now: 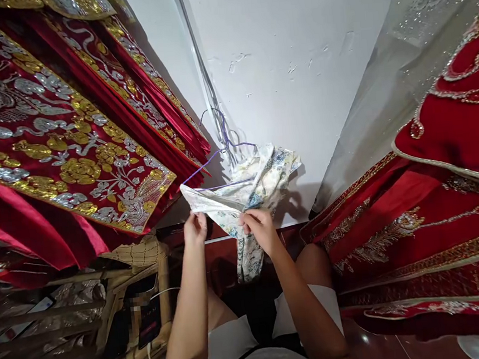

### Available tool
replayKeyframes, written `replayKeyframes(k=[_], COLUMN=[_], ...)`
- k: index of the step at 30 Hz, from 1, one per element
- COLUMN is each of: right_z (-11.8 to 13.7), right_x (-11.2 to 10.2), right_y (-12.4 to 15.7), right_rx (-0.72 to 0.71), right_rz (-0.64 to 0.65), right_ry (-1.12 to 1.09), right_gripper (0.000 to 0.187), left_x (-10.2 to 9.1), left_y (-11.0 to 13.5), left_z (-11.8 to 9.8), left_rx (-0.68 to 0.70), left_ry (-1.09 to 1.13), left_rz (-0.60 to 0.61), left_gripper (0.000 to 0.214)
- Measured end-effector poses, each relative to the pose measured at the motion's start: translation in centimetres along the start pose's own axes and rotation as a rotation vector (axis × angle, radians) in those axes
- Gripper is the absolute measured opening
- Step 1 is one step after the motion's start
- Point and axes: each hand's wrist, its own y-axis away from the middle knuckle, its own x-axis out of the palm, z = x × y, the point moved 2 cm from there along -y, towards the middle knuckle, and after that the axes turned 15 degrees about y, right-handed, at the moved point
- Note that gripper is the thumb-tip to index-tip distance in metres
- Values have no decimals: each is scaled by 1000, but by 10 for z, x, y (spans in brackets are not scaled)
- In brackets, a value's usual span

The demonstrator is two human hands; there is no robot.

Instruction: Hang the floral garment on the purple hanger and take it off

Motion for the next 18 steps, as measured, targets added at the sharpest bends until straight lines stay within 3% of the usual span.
replayKeyframes(k=[4,8,12,14,16,18], right_z=[-36,-61,-63,-56,-47,-34], right_x=[-11,-29,-34,-26,-11,3], right_y=[13,22,17,11,6,2], right_rx=[141,195,87,7,-41,-72], right_rz=[-78,-6,48,107,266,456], right_ry=[-48,139,394,300,118,2], right_gripper=[36,41,46,49,56,53], left_x=[-3,9,43,63,78,82], left_y=[44,63,86,102,115,119], left_z=[42,35,0,-16,-29,-37], left_rx=[-66,-33,34,80,143,220], left_ry=[50,112,149,-5,-194,-322], left_rz=[-130,-113,165,341,503,575], left_gripper=[31,42,41,35,30,27])
